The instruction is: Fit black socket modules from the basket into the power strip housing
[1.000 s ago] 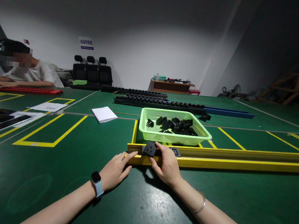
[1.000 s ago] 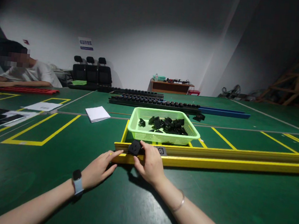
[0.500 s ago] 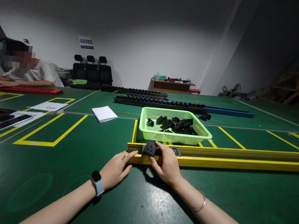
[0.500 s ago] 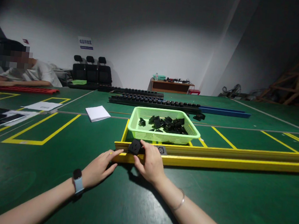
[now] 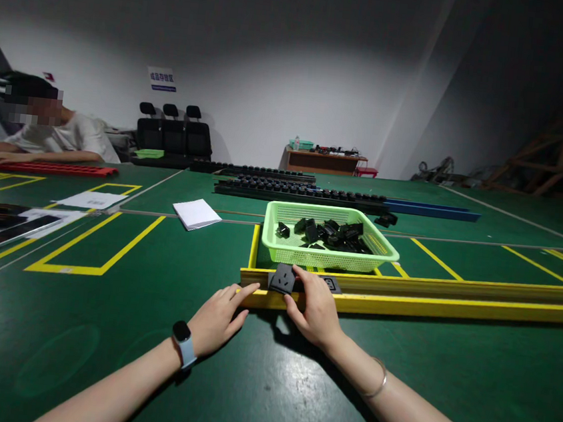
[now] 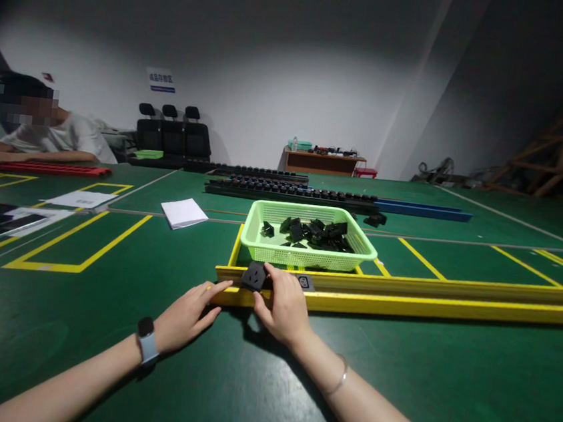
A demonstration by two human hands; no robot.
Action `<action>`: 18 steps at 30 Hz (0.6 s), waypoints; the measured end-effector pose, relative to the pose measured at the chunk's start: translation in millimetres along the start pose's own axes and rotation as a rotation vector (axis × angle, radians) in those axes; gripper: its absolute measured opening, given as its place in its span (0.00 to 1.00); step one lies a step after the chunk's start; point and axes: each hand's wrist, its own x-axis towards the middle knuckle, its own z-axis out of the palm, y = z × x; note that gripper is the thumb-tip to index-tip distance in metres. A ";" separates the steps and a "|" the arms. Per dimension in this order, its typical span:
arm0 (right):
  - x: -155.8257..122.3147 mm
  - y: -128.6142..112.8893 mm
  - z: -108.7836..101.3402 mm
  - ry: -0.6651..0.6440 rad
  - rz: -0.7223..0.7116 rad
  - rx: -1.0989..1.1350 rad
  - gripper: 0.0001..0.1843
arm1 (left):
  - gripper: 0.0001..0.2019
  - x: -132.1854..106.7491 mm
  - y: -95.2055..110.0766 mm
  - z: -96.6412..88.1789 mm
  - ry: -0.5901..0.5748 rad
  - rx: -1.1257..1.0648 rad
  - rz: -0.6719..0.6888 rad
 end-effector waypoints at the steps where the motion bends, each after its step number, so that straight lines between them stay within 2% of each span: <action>1: 0.0 0.0 0.0 0.000 0.001 0.000 0.28 | 0.26 0.0 -0.1 0.0 -0.002 0.001 0.000; 18: -0.2 -0.6 -0.1 0.004 0.021 0.022 0.27 | 0.26 1.1 0.3 -0.5 -0.009 -0.010 0.006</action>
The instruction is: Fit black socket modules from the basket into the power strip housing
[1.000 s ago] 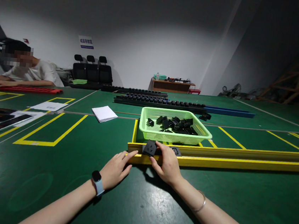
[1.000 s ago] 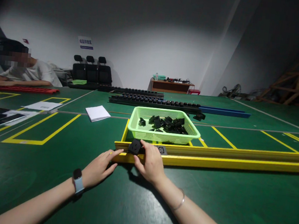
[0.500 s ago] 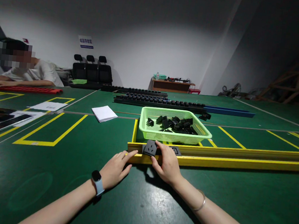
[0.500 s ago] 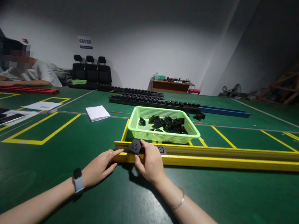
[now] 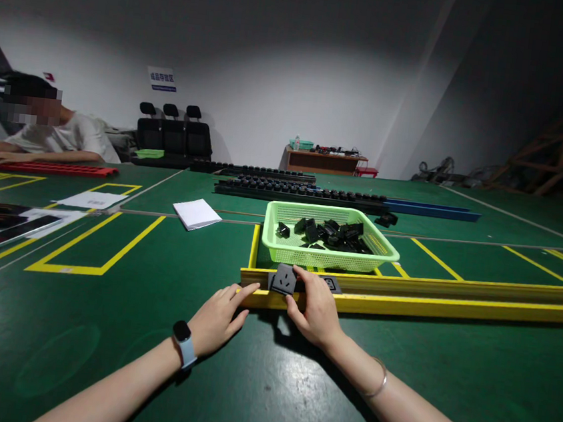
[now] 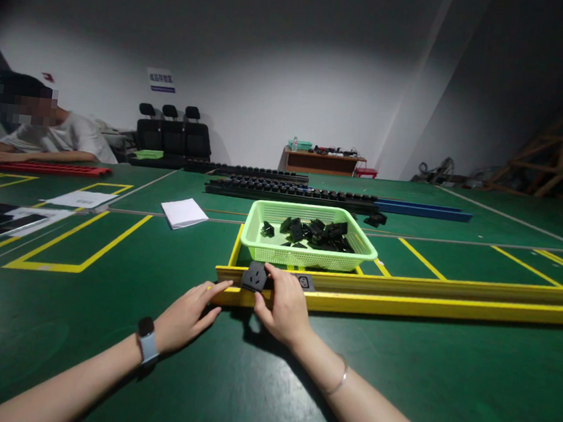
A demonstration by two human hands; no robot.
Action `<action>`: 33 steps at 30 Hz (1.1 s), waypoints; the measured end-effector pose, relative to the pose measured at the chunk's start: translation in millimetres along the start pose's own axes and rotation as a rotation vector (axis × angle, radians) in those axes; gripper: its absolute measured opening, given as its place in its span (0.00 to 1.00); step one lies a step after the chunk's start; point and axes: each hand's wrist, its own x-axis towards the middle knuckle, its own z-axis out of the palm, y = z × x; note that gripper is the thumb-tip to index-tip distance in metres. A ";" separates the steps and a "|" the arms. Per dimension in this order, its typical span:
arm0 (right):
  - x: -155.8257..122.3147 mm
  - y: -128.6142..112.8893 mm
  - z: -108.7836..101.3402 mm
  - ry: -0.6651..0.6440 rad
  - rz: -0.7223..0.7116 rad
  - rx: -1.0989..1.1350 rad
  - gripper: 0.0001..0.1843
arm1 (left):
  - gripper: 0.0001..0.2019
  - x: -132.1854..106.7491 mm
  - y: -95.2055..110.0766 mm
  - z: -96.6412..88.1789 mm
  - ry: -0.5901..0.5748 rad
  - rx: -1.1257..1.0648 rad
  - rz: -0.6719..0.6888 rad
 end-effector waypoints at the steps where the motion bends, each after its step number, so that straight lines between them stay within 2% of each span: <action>1: 0.1 -0.2 -0.3 -0.001 0.000 0.002 0.27 | 0.26 0.2 0.0 0.1 0.002 0.001 0.001; 33: 0.2 -0.1 -1.3 0.004 0.010 0.008 0.27 | 0.26 0.5 1.4 -1.2 0.006 -0.001 0.001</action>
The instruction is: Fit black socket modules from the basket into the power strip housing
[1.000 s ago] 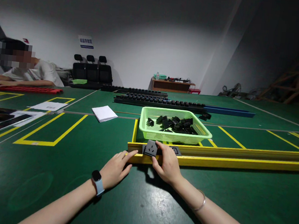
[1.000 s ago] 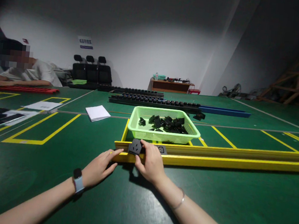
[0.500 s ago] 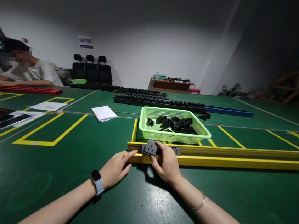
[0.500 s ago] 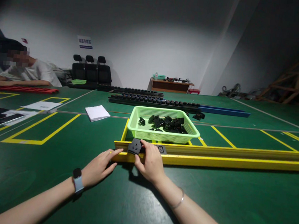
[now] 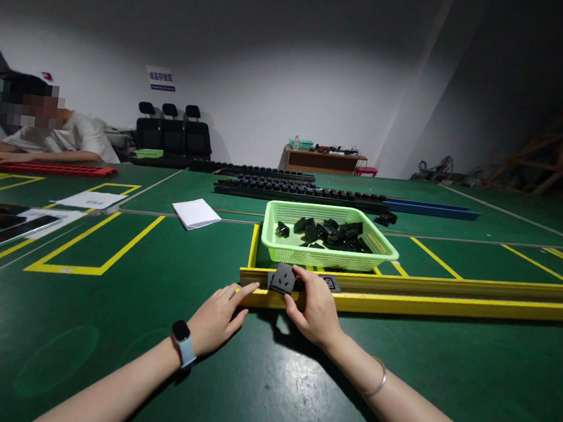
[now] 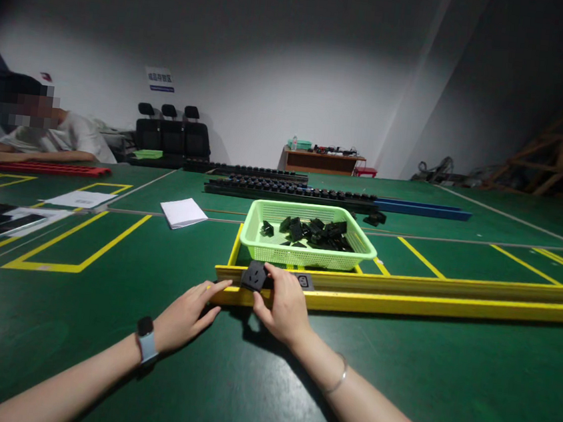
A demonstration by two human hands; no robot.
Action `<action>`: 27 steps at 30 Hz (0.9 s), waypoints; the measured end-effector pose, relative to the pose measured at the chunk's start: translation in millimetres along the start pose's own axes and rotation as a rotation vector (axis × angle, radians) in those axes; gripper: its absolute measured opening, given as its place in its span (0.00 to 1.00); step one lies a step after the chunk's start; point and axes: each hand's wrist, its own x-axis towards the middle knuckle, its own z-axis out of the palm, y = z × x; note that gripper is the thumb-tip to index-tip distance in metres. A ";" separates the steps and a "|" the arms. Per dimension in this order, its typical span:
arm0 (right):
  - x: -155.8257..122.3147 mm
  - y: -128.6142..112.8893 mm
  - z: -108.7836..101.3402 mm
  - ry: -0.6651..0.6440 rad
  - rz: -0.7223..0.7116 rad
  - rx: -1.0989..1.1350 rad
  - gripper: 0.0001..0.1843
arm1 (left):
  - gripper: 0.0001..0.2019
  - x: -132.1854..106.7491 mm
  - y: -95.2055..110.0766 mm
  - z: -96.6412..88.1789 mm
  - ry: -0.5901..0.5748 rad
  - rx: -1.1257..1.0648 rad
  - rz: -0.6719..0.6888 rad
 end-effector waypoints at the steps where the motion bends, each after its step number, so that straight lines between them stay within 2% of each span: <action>1: 0.1 -0.1 -0.1 0.001 0.000 -0.001 0.27 | 0.26 -0.1 -0.2 0.2 0.000 0.000 0.000; 15: 0.4 -2.1 -0.9 0.027 -0.020 0.012 0.28 | 0.27 -1.2 -1.3 1.7 0.033 -0.002 0.017; 27: 1.2 -1.8 -1.2 0.036 -0.040 0.018 0.28 | 0.26 -1.2 0.4 -0.1 0.016 -0.009 0.002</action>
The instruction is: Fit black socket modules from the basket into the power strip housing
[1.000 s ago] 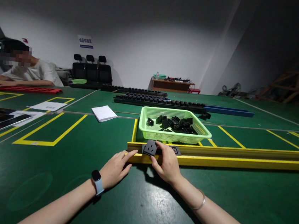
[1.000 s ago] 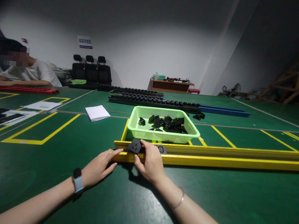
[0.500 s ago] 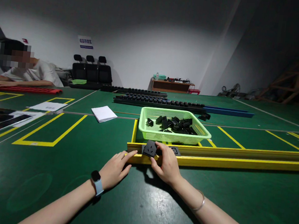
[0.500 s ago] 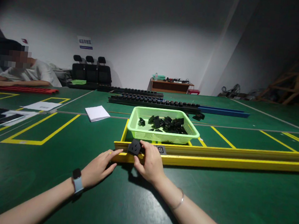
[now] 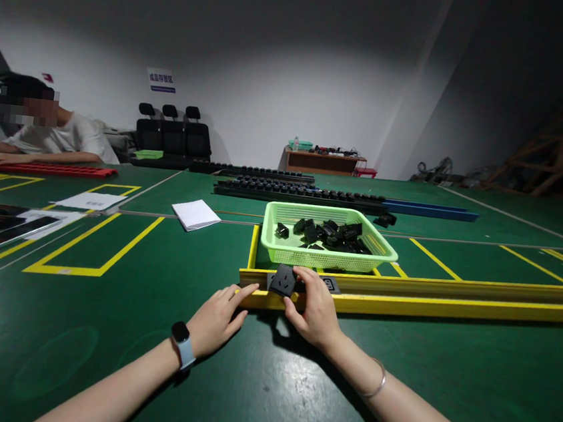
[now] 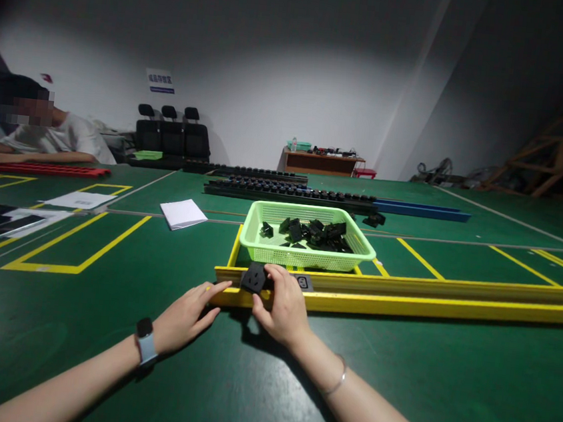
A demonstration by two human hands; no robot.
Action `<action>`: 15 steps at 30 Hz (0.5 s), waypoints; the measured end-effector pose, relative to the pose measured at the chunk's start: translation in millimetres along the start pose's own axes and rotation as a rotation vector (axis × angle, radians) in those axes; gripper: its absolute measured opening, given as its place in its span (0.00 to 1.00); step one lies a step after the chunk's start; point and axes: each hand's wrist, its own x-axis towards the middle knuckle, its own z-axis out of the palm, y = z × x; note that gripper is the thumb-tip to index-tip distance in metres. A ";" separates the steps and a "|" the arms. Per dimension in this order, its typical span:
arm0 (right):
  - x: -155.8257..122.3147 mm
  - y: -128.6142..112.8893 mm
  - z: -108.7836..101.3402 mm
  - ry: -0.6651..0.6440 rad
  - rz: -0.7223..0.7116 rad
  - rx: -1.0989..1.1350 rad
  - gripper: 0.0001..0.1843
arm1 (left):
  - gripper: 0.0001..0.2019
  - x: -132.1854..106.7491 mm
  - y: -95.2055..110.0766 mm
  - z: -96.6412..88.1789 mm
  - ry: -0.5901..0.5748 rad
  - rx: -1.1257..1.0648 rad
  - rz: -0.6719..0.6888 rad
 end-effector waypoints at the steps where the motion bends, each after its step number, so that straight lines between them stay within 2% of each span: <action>1: -0.1 0.1 0.1 -0.002 0.002 -0.004 0.28 | 0.26 0.1 0.0 0.0 0.001 0.001 0.000; 7: -0.2 -0.2 -0.8 -0.033 0.013 -0.049 0.32 | 0.26 0.2 -0.7 0.8 0.009 0.006 0.007; 15: -0.3 1.2 0.1 -0.042 0.029 -0.036 0.30 | 0.26 -0.1 -1.3 0.9 0.011 0.014 0.009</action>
